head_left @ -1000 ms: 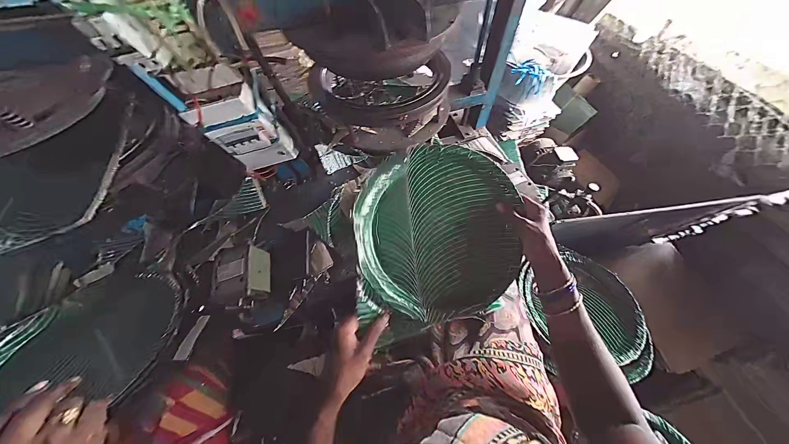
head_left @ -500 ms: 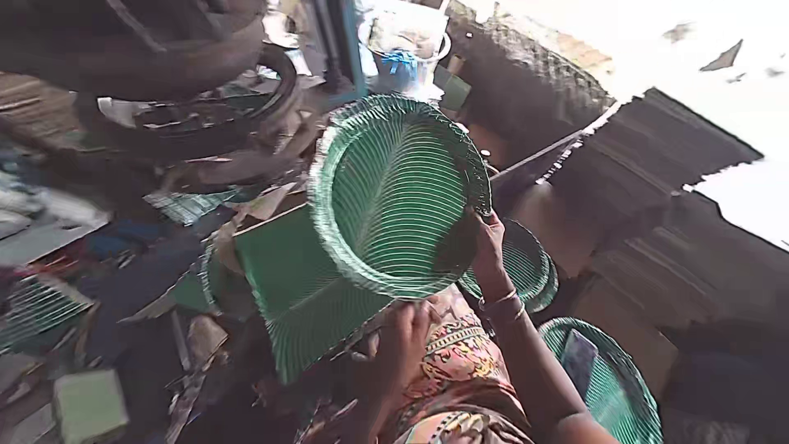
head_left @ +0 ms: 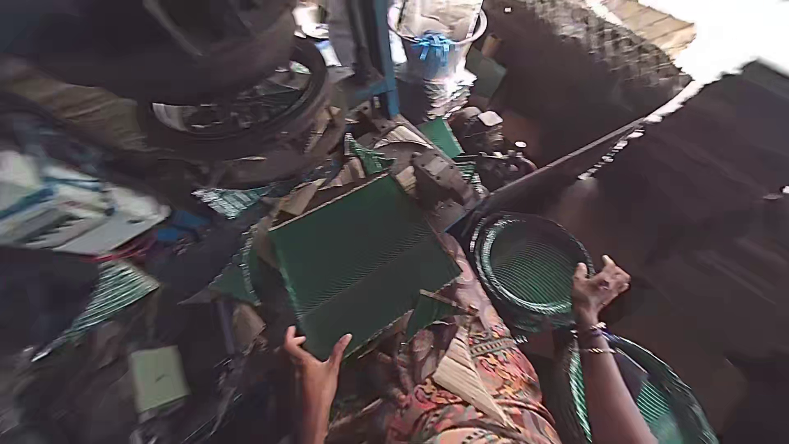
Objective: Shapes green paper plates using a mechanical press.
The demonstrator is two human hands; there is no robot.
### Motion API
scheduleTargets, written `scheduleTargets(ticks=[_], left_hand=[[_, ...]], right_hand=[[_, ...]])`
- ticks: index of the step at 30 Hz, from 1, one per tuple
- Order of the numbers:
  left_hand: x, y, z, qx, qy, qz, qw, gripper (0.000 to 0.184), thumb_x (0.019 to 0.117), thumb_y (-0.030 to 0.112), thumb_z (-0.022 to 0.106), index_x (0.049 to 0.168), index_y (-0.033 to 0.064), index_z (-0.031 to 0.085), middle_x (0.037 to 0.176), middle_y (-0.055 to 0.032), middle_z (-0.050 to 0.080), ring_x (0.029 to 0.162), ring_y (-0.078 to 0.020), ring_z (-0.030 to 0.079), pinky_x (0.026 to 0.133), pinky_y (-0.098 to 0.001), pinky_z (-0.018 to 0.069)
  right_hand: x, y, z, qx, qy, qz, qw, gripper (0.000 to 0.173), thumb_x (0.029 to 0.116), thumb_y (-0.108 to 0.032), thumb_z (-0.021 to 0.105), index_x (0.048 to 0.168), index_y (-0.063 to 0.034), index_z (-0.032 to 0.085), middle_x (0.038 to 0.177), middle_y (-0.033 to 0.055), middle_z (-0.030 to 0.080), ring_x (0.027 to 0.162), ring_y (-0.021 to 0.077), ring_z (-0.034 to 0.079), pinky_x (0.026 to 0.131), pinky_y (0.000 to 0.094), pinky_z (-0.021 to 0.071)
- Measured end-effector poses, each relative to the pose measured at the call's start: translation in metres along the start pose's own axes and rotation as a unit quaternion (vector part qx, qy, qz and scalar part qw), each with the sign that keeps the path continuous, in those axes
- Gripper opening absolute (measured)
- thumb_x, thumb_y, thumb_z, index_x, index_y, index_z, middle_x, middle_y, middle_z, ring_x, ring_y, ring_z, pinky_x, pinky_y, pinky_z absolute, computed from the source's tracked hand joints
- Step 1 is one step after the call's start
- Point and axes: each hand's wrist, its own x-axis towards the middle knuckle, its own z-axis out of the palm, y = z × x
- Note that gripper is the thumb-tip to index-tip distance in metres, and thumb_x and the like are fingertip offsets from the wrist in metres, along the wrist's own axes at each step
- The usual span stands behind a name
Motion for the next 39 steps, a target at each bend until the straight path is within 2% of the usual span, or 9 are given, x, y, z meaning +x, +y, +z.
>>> scheduleTargets(ticks=[5,10,15,20,23,27,31,33,39], left_hand=[[0.014,-0.012,-0.001,-0.048,-0.036,-0.143,0.988,0.095,0.0752,0.036,0.091,0.145,-0.006,0.043,0.136,-0.0322,0.055,0.126,-0.044,0.055,0.106,-0.0591,0.0438],[0.005,-0.014,-0.025,-0.127,0.105,-0.041,0.985,0.061,0.0891,0.011,0.071,0.138,-0.0135,0.046,0.13,-0.0353,0.057,0.119,-0.041,0.059,0.103,-0.0525,0.0479],[-0.018,-0.002,-0.107,-0.261,0.083,0.009,0.962,0.059,0.0924,0.01,0.064,0.136,-0.0204,0.037,0.125,-0.0277,0.055,0.112,-0.0071,0.059,0.098,-0.0218,0.0497],[0.034,0.029,-0.134,-0.36,0.087,0.049,0.928,0.066,0.0942,0.019,0.064,0.153,-0.0007,0.041,0.156,-0.0172,0.043,0.141,-0.0173,0.046,0.115,-0.035,0.0426],[0.066,0.045,-0.165,-0.454,0.083,0.031,0.886,0.06,0.0921,0.007,0.058,0.15,-0.0002,0.044,0.152,-0.0116,0.049,0.133,-0.0154,0.053,0.108,-0.0336,0.0495],[0.074,0.026,-0.204,-0.45,0.033,0.051,0.891,0.059,0.0919,0.008,0.058,0.15,0.0019,0.046,0.155,-0.0073,0.047,0.137,-0.012,0.05,0.109,-0.0298,0.0477],[0.081,0.028,-0.189,-0.473,0.02,0.051,0.88,0.059,0.0913,0.008,0.058,0.149,0.003,0.047,0.153,-0.0062,0.05,0.134,-0.012,0.053,0.107,-0.0293,0.0498],[0.094,0.037,-0.174,-0.507,0.038,0.023,0.861,0.058,0.091,0.008,0.058,0.148,0.0052,0.049,0.145,-0.0062,0.057,0.122,-0.0132,0.063,0.095,-0.0302,0.0581],[0.222,0.084,-0.135,-0.513,0.113,-0.029,0.85,0.059,0.1013,0.007,0.058,0.156,0.0069,0.035,0.149,-0.0234,0.046,0.107,-0.031,0.067,0.077,-0.0455,0.0609]], right_hand=[[-0.052,-0.168,-0.005,0.221,-0.095,-0.293,0.925,0.029,0.0977,-0.011,0.059,0.122,0.0013,0.069,0.126,0.0261,0.064,0.123,0.0417,0.058,0.105,0.0541,0.048],[-0.136,-0.252,0.008,0.273,-0.234,-0.518,0.776,0.025,0.1002,-0.023,0.054,0.11,-0.02,0.077,0.113,0.0004,0.075,0.115,0.0214,0.067,0.104,0.049,0.0475],[-0.106,-0.261,-0.01,0.441,-0.123,-0.357,0.815,0.022,0.0983,-0.007,0.054,0.106,0.0021,0.073,0.104,0.0114,0.073,0.097,0.0163,0.071,0.088,0.034,0.0597],[-0.057,-0.247,-0.017,0.514,-0.06,-0.282,0.808,0.023,0.0998,-0.003,0.049,0.106,0.01,0.067,0.102,0.0078,0.071,0.088,0.0075,0.07,0.082,0.0273,0.0615],[-0.047,-0.244,-0.024,0.522,-0.043,-0.277,0.806,0.022,0.0984,0.002,0.047,0.107,0.0086,0.066,0.104,0.0036,0.071,0.089,0.0038,0.07,0.082,0.0247,0.0614],[-0.057,-0.239,-0.03,0.516,-0.091,-0.283,0.804,0.022,0.1,0.001,0.045,0.108,0.0103,0.063,0.1,0.0022,0.07,0.084,0.0011,0.069,0.077,0.0224,0.0607],[-0.085,-0.237,-0.017,0.496,-0.153,-0.285,0.806,0.024,0.1026,-0.003,0.047,0.111,0.0118,0.064,0.099,0.008,0.072,0.08,0.0029,0.07,0.072,0.0227,0.0615],[-0.094,-0.241,-0.013,0.487,-0.154,-0.291,0.809,0.024,0.1008,-0.002,0.047,0.108,0.0123,0.065,0.098,0.0091,0.071,0.078,0.0021,0.069,0.072,0.0205,0.0611],[-0.09,-0.245,-0.014,0.488,-0.132,-0.297,0.81,0.023,0.1003,-0.002,0.048,0.106,0.0115,0.066,0.096,0.0091,0.071,0.075,0.0021,0.069,0.07,0.0195,0.0605]])
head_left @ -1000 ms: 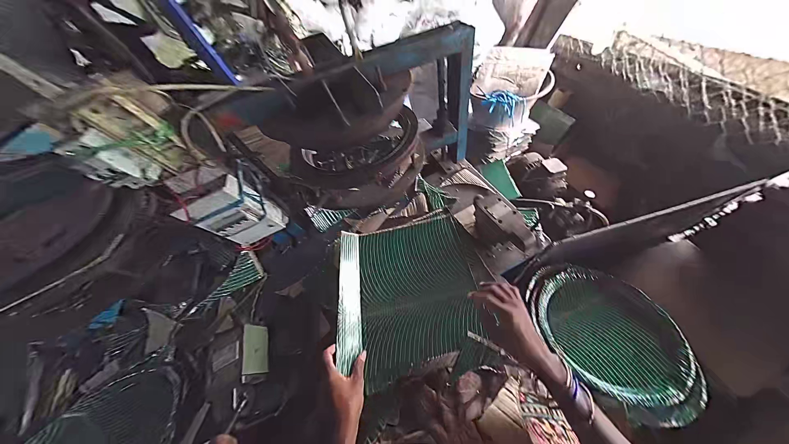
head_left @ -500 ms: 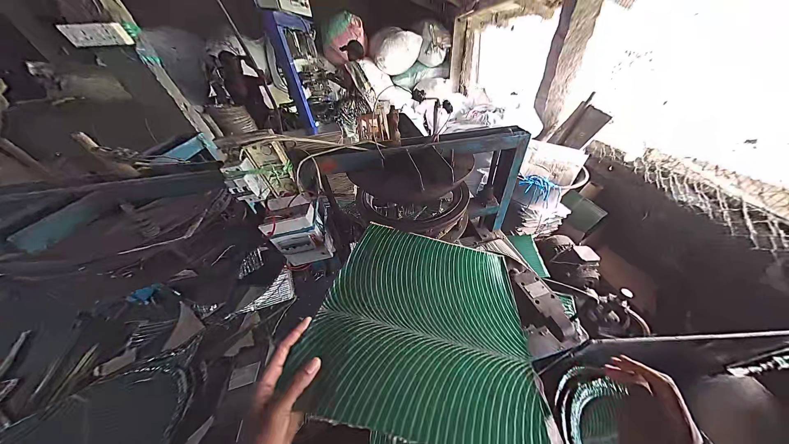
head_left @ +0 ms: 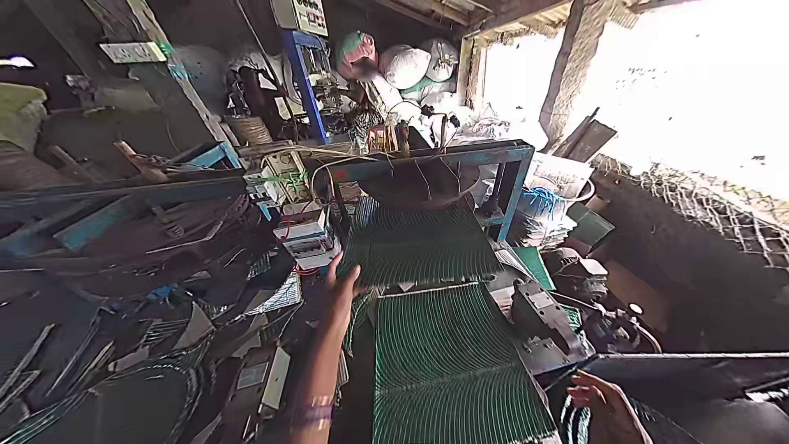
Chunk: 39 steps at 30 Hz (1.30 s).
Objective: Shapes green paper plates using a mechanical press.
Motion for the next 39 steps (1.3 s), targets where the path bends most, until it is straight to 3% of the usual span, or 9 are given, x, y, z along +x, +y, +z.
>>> scheduleTargets(ticks=[7,14,22,25,28,32,35,38,39], left_hand=[[0.14,-0.005,0.078,0.216,-0.01,0.014,0.976,0.067,0.0951,0.021,0.073,0.151,-0.0005,0.043,0.145,-0.0321,0.049,0.132,-0.044,0.05,0.106,-0.0568,0.0433],[0.149,-0.009,0.058,0.197,-0.03,-0.003,0.98,0.065,0.0952,0.019,0.073,0.151,0.0024,0.044,0.148,-0.029,0.047,0.126,-0.041,0.055,0.098,-0.0548,0.0499],[0.151,-0.005,0.051,0.214,-0.035,-0.011,0.976,0.065,0.0957,0.019,0.073,0.151,0.0032,0.045,0.145,-0.0282,0.049,0.114,-0.0368,0.06,0.089,-0.0493,0.0528],[0.138,0.0,0.048,0.181,-0.004,-0.022,0.983,0.072,0.1002,0.035,0.066,0.156,0.0039,0.034,0.144,-0.0294,0.048,0.109,-0.0375,0.061,0.084,-0.0494,0.0542],[0.099,-0.007,0.037,0.073,0.034,-0.087,0.993,0.077,0.1049,0.058,0.043,0.164,0.0199,0.013,0.153,-0.0244,0.041,0.117,-0.0407,0.059,0.086,-0.0561,0.0536],[-0.007,-0.108,0.027,0.198,-0.036,0.027,0.979,0.054,0.109,0.032,0.043,0.147,-0.0065,0.04,0.131,-0.0265,0.057,0.108,-0.0315,0.063,0.088,-0.0457,0.0548],[-0.068,-0.193,0.021,0.452,-0.131,0.171,0.866,0.05,0.101,0.043,0.052,0.131,0.0061,0.067,0.135,-0.0153,0.062,0.127,-0.0326,0.058,0.109,-0.0517,0.0449],[-0.084,-0.213,0.022,0.538,-0.143,0.195,0.807,0.045,0.0992,0.045,0.052,0.13,0.0159,0.069,0.142,-0.0111,0.059,0.13,-0.0345,0.055,0.111,-0.0563,0.0398],[-0.083,-0.211,0.024,0.535,-0.138,0.192,0.811,0.042,0.099,0.041,0.054,0.128,0.0155,0.07,0.141,-0.0115,0.06,0.129,-0.0354,0.055,0.109,-0.0572,0.0401]], right_hand=[[0.004,-0.029,-0.024,-0.039,0.003,0.059,0.997,0.026,0.1012,0.003,0.044,0.11,0.0223,0.06,0.099,0.0257,0.067,0.079,0.0134,0.07,0.076,0.0273,0.0605],[0.013,0.031,-0.043,-0.092,0.018,0.041,0.995,0.026,0.1019,-0.002,0.048,0.113,0.0162,0.062,0.102,0.0233,0.068,0.082,0.016,0.07,0.074,0.0309,0.0612],[0.127,0.033,0.004,-0.226,0.049,-0.008,0.973,0.027,0.098,-0.008,0.057,0.119,0.0045,0.068,0.123,0.0305,0.062,0.117,0.0468,0.06,0.095,0.0603,0.0512],[0.166,0.043,0.025,-0.267,0.0,0.027,0.963,0.026,0.0997,-0.009,0.058,0.121,0.0031,0.068,0.124,0.0317,0.062,0.122,0.0509,0.056,0.1,0.0654,0.0452],[0.193,0.066,0.058,-0.342,-0.026,0.026,0.939,0.028,0.1026,-0.008,0.05,0.122,0.0004,0.068,0.12,0.027,0.068,0.115,0.0482,0.064,0.09,0.0653,0.0507],[0.209,0.071,0.091,-0.418,-0.106,0.05,0.901,0.026,0.0994,-0.005,0.051,0.117,0.0013,0.07,0.118,0.0271,0.068,0.116,0.0467,0.063,0.089,0.0626,0.0515],[0.213,0.07,0.086,-0.447,-0.155,0.076,0.878,0.028,0.1017,-0.011,0.049,0.119,-0.0002,0.068,0.118,0.024,0.069,0.116,0.0429,0.064,0.09,0.06,0.052],[0.203,0.074,0.095,-0.454,-0.07,0.019,0.888,0.031,0.0983,-0.011,0.045,0.107,0.0002,0.073,0.105,0.0241,0.073,0.103,0.0424,0.069,0.087,0.0568,0.0527],[0.21,0.031,0.088,-0.462,-0.176,0.124,0.86,0.035,0.1041,-0.011,0.041,0.125,-0.0001,0.067,0.125,0.0241,0.068,0.123,0.0405,0.062,0.101,0.0543,0.047]])
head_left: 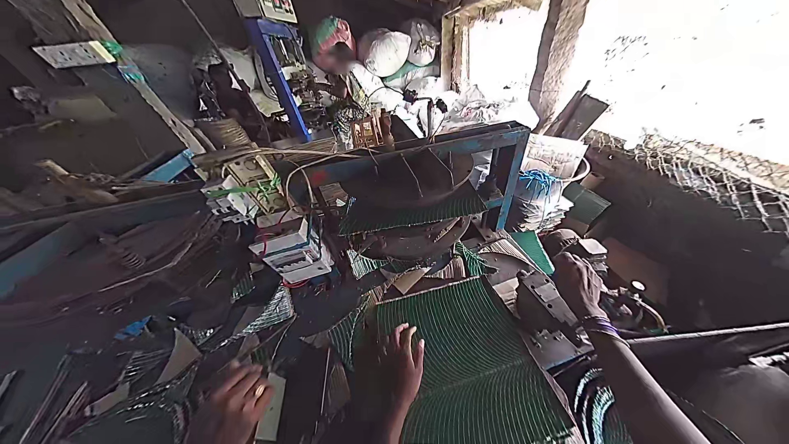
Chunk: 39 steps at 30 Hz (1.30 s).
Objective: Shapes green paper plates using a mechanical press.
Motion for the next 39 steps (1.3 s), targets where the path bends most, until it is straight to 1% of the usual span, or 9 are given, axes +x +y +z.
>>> scheduleTargets(ticks=[2,4,11,15,22,28,31,36,39], left_hand=[[0.003,0.0,-0.001,0.009,-0.005,-0.01,1.0,0.039,0.0992,0.038,0.055,0.129,0.0172,0.069,0.142,-0.0099,0.059,0.13,-0.034,0.055,0.109,-0.0566,0.0411],[0.003,-0.003,0.001,0.022,0.004,-0.004,1.0,0.04,0.0986,0.039,0.055,0.129,0.0185,0.069,0.141,-0.0087,0.059,0.129,-0.0322,0.056,0.107,-0.055,0.0428],[0.002,-0.002,0.004,0.022,0.006,-0.015,1.0,0.041,0.0973,0.041,0.054,0.129,0.0197,0.07,0.142,-0.0076,0.059,0.13,-0.033,0.055,0.107,-0.0568,0.041],[0.002,-0.001,0.0,0.034,0.005,-0.008,0.999,0.041,0.0978,0.041,0.054,0.13,0.0204,0.07,0.142,-0.0069,0.059,0.127,-0.0324,0.056,0.107,-0.0554,0.0413],[0.001,0.0,-0.003,0.031,-0.001,-0.015,0.999,0.04,0.0971,0.042,0.057,0.129,0.0217,0.07,0.143,-0.006,0.059,0.131,-0.0321,0.054,0.108,-0.0561,0.0401],[0.033,-0.012,-0.03,-0.221,0.015,-0.089,0.971,0.043,0.0999,0.037,0.06,0.127,0.0053,0.069,0.129,-0.0148,0.067,0.125,-0.0289,0.06,0.11,-0.0475,0.0459],[0.08,0.004,-0.082,-0.379,0.086,-0.124,0.913,0.058,0.104,0.032,0.058,0.145,-0.0074,0.046,0.134,-0.0257,0.061,0.122,-0.0307,0.062,0.107,-0.0448,0.05],[0.179,0.054,-0.187,-0.444,0.143,-0.188,0.864,0.066,0.1097,0.048,0.038,0.154,0.0006,0.03,0.1,-0.0191,0.07,0.073,-0.0247,0.069,0.064,-0.0398,0.0569],[0.221,0.062,-0.211,-0.416,0.105,-0.243,0.87,0.064,0.1089,0.054,0.033,0.141,0.0,0.046,0.094,-0.0146,0.073,0.063,-0.0188,0.065,0.053,-0.0317,0.0496]], right_hand=[[-0.003,-0.015,-0.027,0.005,-0.107,0.041,0.993,0.037,0.1066,-0.01,0.039,0.136,0.0005,0.06,0.141,0.0241,0.059,0.136,0.039,0.053,0.109,0.0539,0.0408],[0.004,0.003,0.016,0.029,0.062,0.003,0.998,0.031,0.1009,-0.01,0.046,0.113,0.0028,0.071,0.117,0.0266,0.07,0.115,0.0432,0.066,0.095,0.0591,0.0495],[0.013,0.013,0.023,0.019,0.027,-0.004,0.999,0.03,0.1014,-0.014,0.048,0.117,0.0001,0.07,0.119,0.025,0.069,0.118,0.0421,0.064,0.095,0.0583,0.0499],[-0.008,-0.016,-0.028,0.011,-0.076,0.029,0.997,0.036,0.106,-0.013,0.04,0.131,0.0009,0.063,0.134,0.025,0.063,0.131,0.0391,0.057,0.107,0.0544,0.0433],[0.014,0.018,0.022,0.051,0.003,-0.015,0.999,0.027,0.099,-0.009,0.051,0.117,-0.0063,0.071,0.119,0.0205,0.07,0.115,0.0414,0.065,0.09,0.0603,0.0514],[-0.06,0.071,0.009,0.209,0.144,-0.008,0.967,0.025,0.1042,-0.013,0.052,0.116,-0.0023,0.071,0.111,0.0249,0.071,0.104,0.0466,0.068,0.085,0.071,0.0502],[-0.098,0.098,0.016,0.241,0.178,0.0,0.954,0.017,0.099,-0.004,0.057,0.108,0.0015,0.071,0.107,0.0268,0.071,0.097,0.0503,0.068,0.079,0.0745,0.0483],[-0.096,0.1,0.023,0.258,0.216,-0.023,0.941,0.014,0.0963,0.004,0.057,0.103,0.0055,0.069,0.105,0.0276,0.07,0.095,0.0499,0.068,0.079,0.0721,0.0489],[-0.098,0.105,0.028,0.266,0.223,-0.034,0.937,0.018,0.0952,0.004,0.054,0.104,0.0046,0.069,0.106,0.027,0.07,0.096,0.0488,0.068,0.079,0.071,0.0495]])
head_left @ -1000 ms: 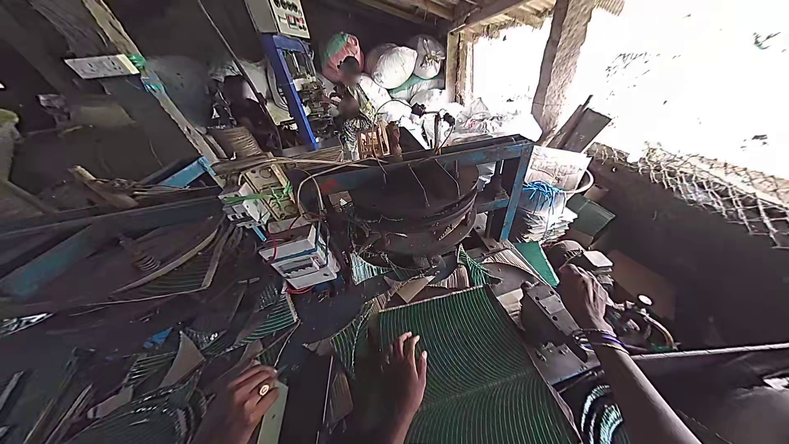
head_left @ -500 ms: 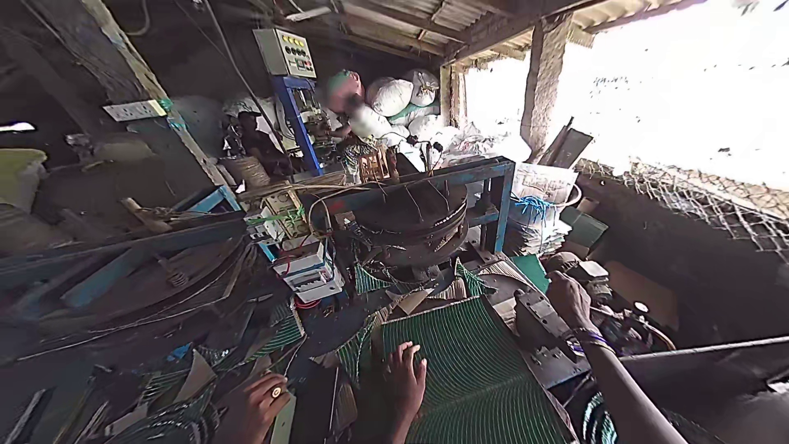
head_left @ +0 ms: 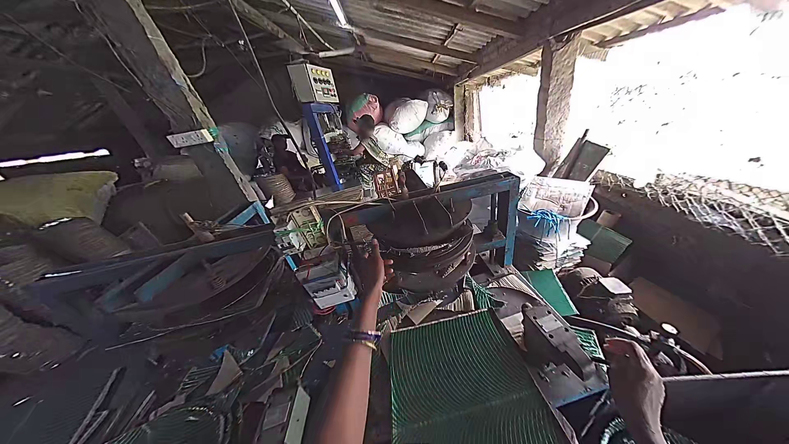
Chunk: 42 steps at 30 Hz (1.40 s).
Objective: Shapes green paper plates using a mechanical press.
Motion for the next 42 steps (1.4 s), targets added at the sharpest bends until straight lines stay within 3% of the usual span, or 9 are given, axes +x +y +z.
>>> scheduleTargets(ticks=[5,10,15,18,20,24,35,38,42], left_hand=[[-0.005,-0.011,0.0,0.056,-0.011,0.05,0.997,0.047,0.1094,0.016,0.042,0.153,0.0,0.034,0.091,-0.013,0.068,0.064,-0.0145,0.063,0.059,-0.0293,0.0519],[-0.156,-0.083,-0.057,-0.108,-0.034,0.075,0.991,0.048,0.107,0.012,0.043,0.149,-0.0071,0.031,0.068,-0.0021,0.06,0.053,-0.0051,0.058,0.052,-0.0197,0.0502],[-0.282,-0.187,-0.158,-0.042,-0.058,-0.09,0.993,0.046,0.1052,0.007,0.039,0.146,-0.0093,0.028,0.062,0.0039,0.063,0.052,-0.0022,0.062,0.053,-0.0184,0.0534],[-0.312,-0.227,-0.197,0.131,-0.101,-0.138,0.977,0.048,0.1024,0.013,0.049,0.143,-0.012,0.041,0.08,-0.0097,0.068,0.066,-0.0131,0.068,0.065,-0.032,0.0592],[-0.31,-0.238,-0.207,0.19,-0.121,-0.136,0.965,0.053,0.1008,0.026,0.058,0.141,-0.0085,0.052,0.118,-0.0273,0.067,0.106,-0.0316,0.067,0.097,-0.0513,0.0523],[-0.287,-0.236,-0.187,0.219,-0.096,-0.073,0.968,0.063,0.0964,0.043,0.065,0.136,-0.0052,0.059,0.126,-0.0264,0.066,0.12,-0.0344,0.064,0.106,-0.0532,0.0471],[-0.332,-0.254,-0.227,0.12,0.108,-0.167,0.973,0.048,0.0995,0.02,0.065,0.134,-0.0111,0.055,0.128,-0.028,0.062,0.117,-0.0311,0.061,0.105,-0.0476,0.0476],[-0.334,-0.27,-0.294,0.33,-0.043,-0.133,0.933,0.053,0.0986,0.027,0.064,0.136,-0.0099,0.057,0.129,-0.0324,0.062,0.123,-0.0432,0.06,0.108,-0.0589,0.043],[-0.298,-0.176,-0.23,0.293,-0.125,0.086,0.944,0.07,0.093,0.042,0.068,0.145,-0.0019,0.051,0.143,-0.0237,0.056,0.132,-0.036,0.055,0.106,-0.0526,0.0485]], right_hand=[[0.006,-0.007,-0.004,-0.062,-0.02,-0.005,0.998,0.019,0.0971,0.001,0.053,0.107,0.0041,0.069,0.109,0.0281,0.069,0.103,0.0492,0.066,0.087,0.0702,0.0477],[0.047,-0.06,-0.008,-0.108,-0.153,-0.025,0.982,0.034,0.1014,-0.006,0.051,0.133,0.0009,0.062,0.131,0.0339,0.059,0.123,0.056,0.054,0.096,0.0749,0.0399],[0.031,-0.17,-0.014,-0.043,-0.191,-0.157,0.968,0.036,0.1011,-0.017,0.057,0.135,-0.0085,0.064,0.13,0.0232,0.063,0.125,0.0468,0.056,0.101,0.068,0.0426],[-0.001,-0.205,0.023,-0.089,-0.384,-0.205,0.896,0.03,0.1019,-0.022,0.058,0.126,-0.0073,0.069,0.127,0.0182,0.066,0.125,0.0412,0.058,0.102,0.0619,0.0454],[-0.026,-0.203,0.073,-0.122,-0.517,-0.221,0.818,0.035,0.103,-0.025,0.057,0.13,-0.0046,0.067,0.13,0.0188,0.065,0.13,0.0398,0.055,0.108,0.0588,0.0416],[-0.063,-0.172,0.151,-0.174,-0.626,-0.166,0.742,0.048,0.098,-0.033,0.067,0.133,-0.0013,0.062,0.138,0.0226,0.059,0.135,0.042,0.049,0.109,0.0617,0.0368],[-0.049,-0.123,0.081,-0.033,-0.522,-0.019,0.852,0.029,0.0987,-0.024,0.065,0.12,-0.0048,0.07,0.119,0.0183,0.07,0.112,0.0345,0.067,0.1,0.0578,0.0505],[-0.027,-0.109,0.056,0.037,-0.515,-0.042,0.855,0.027,0.1001,-0.017,0.065,0.118,0.0021,0.069,0.117,0.0213,0.069,0.111,0.0306,0.066,0.1,0.0495,0.0499],[-0.04,-0.151,0.047,0.109,-0.543,-0.099,0.827,0.022,0.1021,-0.017,0.062,0.115,-0.0019,0.07,0.112,0.0154,0.071,0.105,0.0246,0.068,0.096,0.0471,0.0523]])
